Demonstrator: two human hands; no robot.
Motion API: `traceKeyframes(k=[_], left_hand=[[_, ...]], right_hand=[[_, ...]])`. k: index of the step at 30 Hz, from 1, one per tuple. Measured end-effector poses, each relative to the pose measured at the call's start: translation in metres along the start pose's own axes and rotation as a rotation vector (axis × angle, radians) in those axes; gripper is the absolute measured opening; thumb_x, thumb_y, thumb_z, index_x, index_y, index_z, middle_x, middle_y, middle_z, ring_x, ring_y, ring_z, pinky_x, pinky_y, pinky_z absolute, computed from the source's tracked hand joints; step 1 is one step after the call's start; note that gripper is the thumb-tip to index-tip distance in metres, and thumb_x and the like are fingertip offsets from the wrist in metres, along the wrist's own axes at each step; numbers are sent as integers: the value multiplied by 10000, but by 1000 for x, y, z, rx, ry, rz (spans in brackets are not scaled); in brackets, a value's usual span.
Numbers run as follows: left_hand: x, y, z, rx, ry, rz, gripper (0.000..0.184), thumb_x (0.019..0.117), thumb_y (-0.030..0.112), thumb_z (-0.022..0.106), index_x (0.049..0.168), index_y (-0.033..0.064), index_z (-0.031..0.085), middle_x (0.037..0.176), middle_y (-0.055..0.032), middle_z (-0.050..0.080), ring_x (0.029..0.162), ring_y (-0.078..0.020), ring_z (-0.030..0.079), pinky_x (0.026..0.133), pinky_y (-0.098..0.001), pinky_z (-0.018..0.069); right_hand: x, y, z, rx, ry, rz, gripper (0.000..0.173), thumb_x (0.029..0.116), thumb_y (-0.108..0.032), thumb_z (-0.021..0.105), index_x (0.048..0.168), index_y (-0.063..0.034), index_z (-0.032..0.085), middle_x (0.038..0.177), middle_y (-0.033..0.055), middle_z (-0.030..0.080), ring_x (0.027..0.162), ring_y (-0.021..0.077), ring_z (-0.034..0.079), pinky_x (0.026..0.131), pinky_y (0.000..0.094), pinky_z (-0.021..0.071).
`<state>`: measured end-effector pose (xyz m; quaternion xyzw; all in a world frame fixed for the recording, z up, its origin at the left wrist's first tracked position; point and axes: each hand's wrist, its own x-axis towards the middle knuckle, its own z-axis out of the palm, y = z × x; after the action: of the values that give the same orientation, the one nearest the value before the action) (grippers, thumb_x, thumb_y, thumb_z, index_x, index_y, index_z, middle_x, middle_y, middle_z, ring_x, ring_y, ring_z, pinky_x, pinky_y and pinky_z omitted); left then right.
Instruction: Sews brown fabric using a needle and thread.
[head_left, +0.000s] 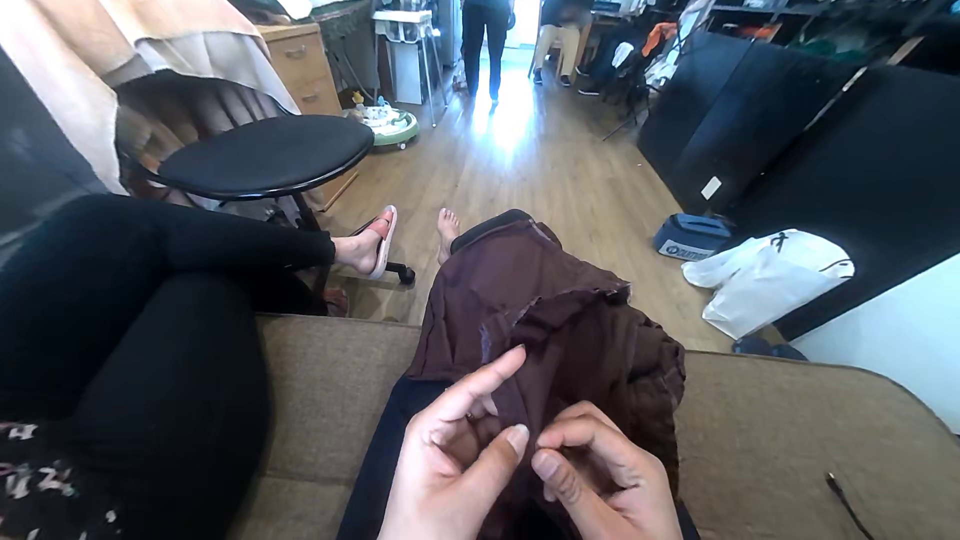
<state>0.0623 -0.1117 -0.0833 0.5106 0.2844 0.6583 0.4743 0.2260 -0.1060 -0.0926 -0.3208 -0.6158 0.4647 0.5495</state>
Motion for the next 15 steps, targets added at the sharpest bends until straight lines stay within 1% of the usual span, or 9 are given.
traceKeyframes(k=[2, 3, 6, 8, 11, 15], left_hand=[[0, -1, 0, -12, 30, 5, 532, 873, -129, 632, 1398, -74, 561, 1138, -44, 734, 919, -83, 711, 834, -265, 611], [0, -2, -1, -24, 29, 5, 541, 870, -130, 643, 1401, -73, 559, 1153, -54, 733, 922, -91, 715, 833, -270, 614], [-1, -4, 0, -56, 47, 15, 557, 857, -139, 658, 1402, -77, 558, 1175, -76, 728, 924, -102, 719, 826, -274, 616], [-1, -6, 2, -72, 65, 23, 564, 852, -144, 662, 1403, -73, 561, 1171, -80, 730, 925, -107, 721, 828, -275, 616], [-2, -7, 5, -93, 87, 33, 561, 849, -149, 666, 1395, -70, 569, 1176, -82, 734, 950, -119, 729, 844, -283, 619], [-3, -7, 6, -98, 83, 36, 559, 861, -143, 664, 1404, -51, 571, 1194, -67, 731, 977, -117, 728, 868, -287, 617]], right_hand=[[0, 2, 1, -54, 6, -33, 62, 937, -92, 723, 984, -61, 749, 959, -25, 658, 854, -13, 632, 728, 139, 559], [0, 2, 1, -65, 8, -46, 64, 942, -100, 719, 984, -61, 747, 953, -27, 661, 866, -15, 631, 738, 135, 553], [-2, 3, 2, -30, 5, -52, 77, 962, -95, 689, 1006, -44, 725, 934, -23, 651, 805, -36, 600, 671, 108, 509], [-2, 2, 5, 13, 5, -40, 72, 973, -80, 668, 1026, -45, 704, 930, -32, 635, 748, -53, 574, 636, 104, 499], [-3, 0, 8, 38, 10, -36, 68, 976, -49, 643, 1024, -43, 689, 938, -42, 634, 741, -57, 574, 643, 107, 508], [-4, -1, 8, 13, 18, -49, 64, 974, -42, 629, 1012, -29, 679, 913, -36, 624, 726, -58, 564, 623, 98, 492]])
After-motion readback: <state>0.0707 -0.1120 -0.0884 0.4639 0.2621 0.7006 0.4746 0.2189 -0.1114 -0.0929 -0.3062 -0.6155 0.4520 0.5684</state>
